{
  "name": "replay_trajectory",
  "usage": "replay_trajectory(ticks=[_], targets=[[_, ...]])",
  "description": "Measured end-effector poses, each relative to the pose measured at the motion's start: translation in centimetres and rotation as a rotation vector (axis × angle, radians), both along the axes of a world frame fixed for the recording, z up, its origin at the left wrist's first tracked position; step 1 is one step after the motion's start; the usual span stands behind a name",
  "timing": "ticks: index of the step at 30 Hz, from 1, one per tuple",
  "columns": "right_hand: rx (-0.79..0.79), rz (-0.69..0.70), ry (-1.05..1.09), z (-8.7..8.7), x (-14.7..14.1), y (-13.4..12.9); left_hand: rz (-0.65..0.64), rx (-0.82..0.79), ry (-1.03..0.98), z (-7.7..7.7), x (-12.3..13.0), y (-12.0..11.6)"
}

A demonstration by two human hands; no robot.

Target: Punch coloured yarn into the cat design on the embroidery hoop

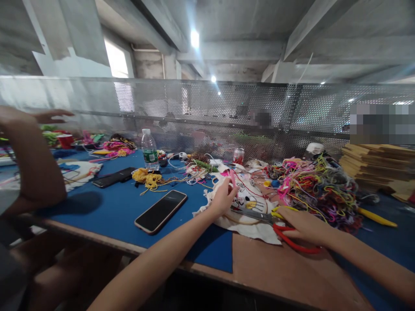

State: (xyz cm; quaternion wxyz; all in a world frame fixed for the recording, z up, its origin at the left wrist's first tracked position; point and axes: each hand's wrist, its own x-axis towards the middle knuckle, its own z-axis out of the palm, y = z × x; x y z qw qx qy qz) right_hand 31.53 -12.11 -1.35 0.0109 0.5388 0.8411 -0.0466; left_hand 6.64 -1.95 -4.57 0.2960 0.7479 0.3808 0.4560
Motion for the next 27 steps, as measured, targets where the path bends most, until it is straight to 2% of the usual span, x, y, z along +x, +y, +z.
replay_trajectory(ticks=[14, 21, 27], targets=[[0.004, 0.057, -0.086, 0.0, 0.1, 1.0, -0.013, -0.019, -0.01, 0.4, -0.1, -0.3], [-0.018, 0.045, -0.154, 0.8, -0.5, 1.0, -0.045, -0.034, -0.053, 0.1, 0.0, -0.3], [-0.013, 0.039, -0.169, 0.5, -0.3, 1.2, -0.051, -0.133, -0.141, 0.6, -0.1, 0.0]])
